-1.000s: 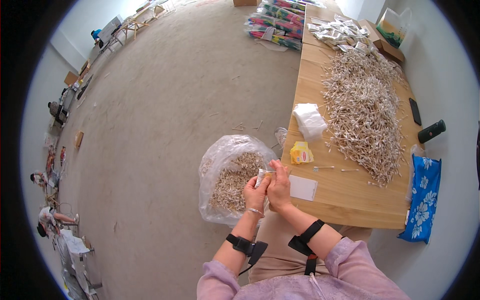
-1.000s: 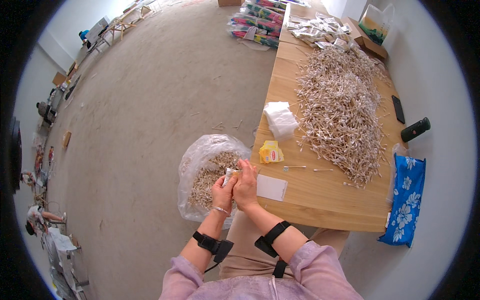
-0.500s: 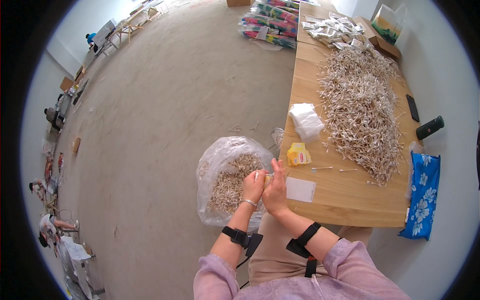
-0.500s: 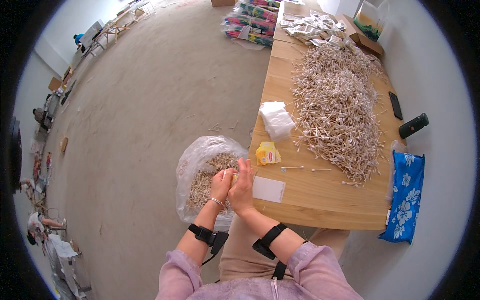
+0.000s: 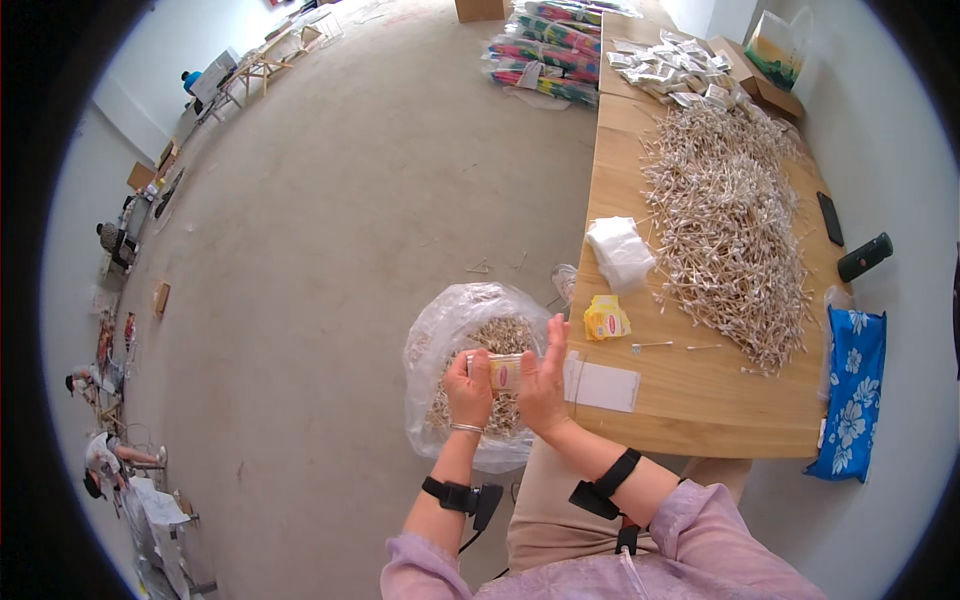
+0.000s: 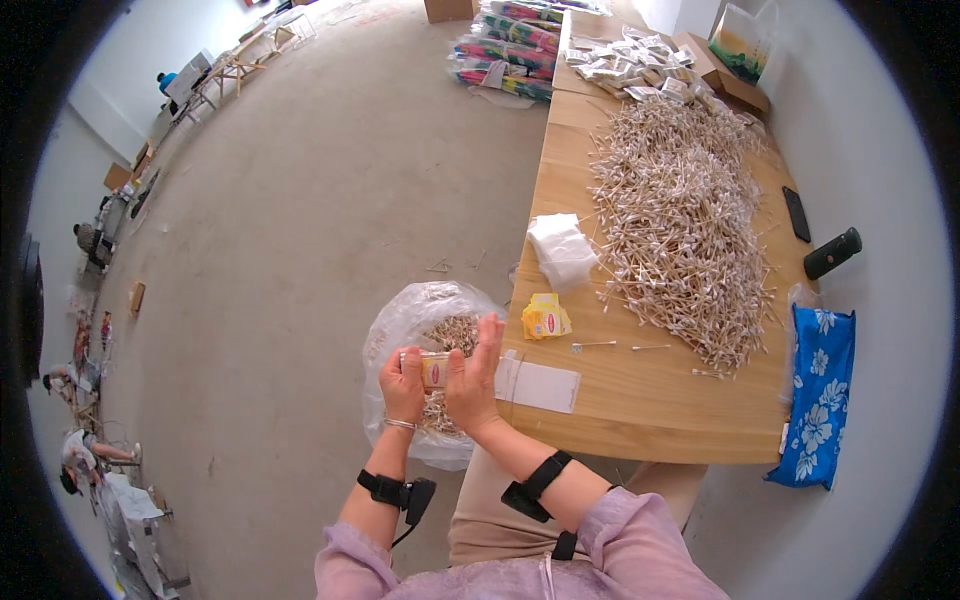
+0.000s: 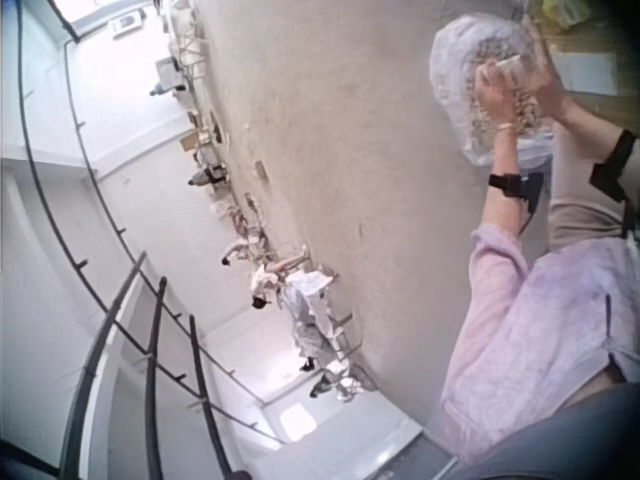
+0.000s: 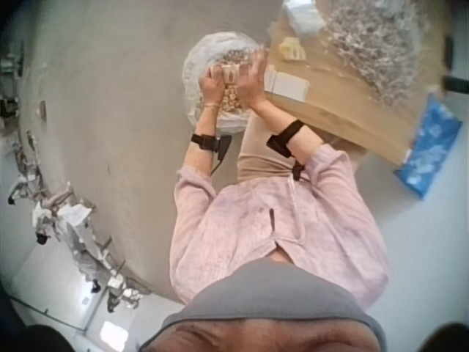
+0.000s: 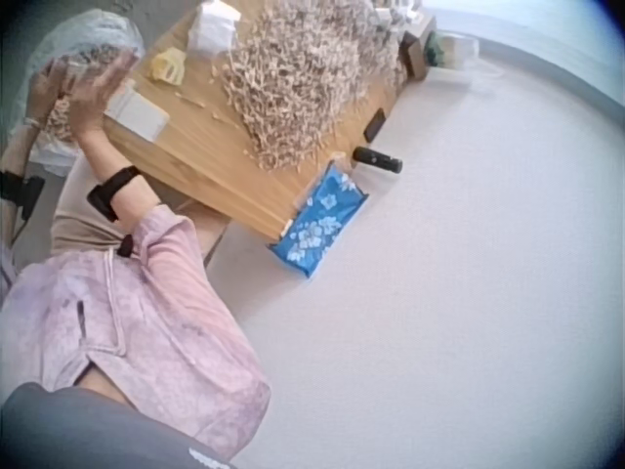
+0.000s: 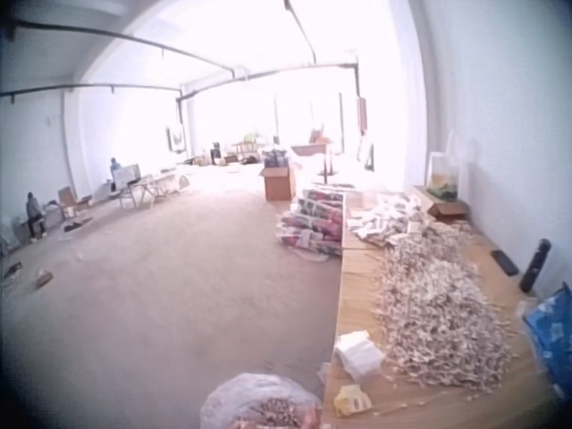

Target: Sorting and packaging cotton swabs into plastic packets.

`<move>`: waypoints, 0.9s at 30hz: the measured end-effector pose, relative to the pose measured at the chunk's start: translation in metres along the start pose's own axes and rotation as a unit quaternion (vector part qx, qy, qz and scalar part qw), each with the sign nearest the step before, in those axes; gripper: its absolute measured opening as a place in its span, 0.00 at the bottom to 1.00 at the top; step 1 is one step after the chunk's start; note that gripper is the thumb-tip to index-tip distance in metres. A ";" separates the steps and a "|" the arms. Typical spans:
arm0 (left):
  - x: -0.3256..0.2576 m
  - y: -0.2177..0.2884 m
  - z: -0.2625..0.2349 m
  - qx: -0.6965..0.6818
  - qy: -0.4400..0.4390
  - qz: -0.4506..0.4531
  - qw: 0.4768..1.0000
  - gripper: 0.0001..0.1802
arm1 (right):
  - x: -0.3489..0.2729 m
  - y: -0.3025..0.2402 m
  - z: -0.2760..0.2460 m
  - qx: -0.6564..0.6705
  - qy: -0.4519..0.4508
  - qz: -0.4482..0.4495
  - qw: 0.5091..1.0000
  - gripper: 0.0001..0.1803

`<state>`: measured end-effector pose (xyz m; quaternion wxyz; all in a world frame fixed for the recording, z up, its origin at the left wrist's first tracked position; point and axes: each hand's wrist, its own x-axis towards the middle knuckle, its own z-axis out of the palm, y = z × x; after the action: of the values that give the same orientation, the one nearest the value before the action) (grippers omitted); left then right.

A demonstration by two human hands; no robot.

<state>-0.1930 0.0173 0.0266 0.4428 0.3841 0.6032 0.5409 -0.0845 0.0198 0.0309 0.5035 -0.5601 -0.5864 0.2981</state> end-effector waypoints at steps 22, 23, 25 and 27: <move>-0.103 0.067 0.096 -0.278 -0.224 -0.183 0.916 0.10 | 0.012 -0.025 -0.173 -0.143 -0.151 -0.079 0.975 0.14; -0.104 0.069 0.090 -0.275 -0.224 -0.181 0.917 0.10 | 0.012 -0.033 -0.180 -0.140 -0.149 -0.079 0.976 0.14; -0.105 0.069 0.083 -0.152 -0.393 -0.163 0.892 0.13 | 0.008 -0.047 -0.194 -0.191 -0.268 -0.177 0.928 0.10; -0.105 0.063 0.087 -0.104 -0.444 -0.156 0.876 0.15 | 0.004 -0.065 -0.204 -0.212 -0.310 -0.182 0.909 0.09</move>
<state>-0.0787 -0.0474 0.0998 0.7799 0.4368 0.3356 0.2971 0.0815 -0.0323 0.1555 0.2118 -0.4167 -0.8540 0.2286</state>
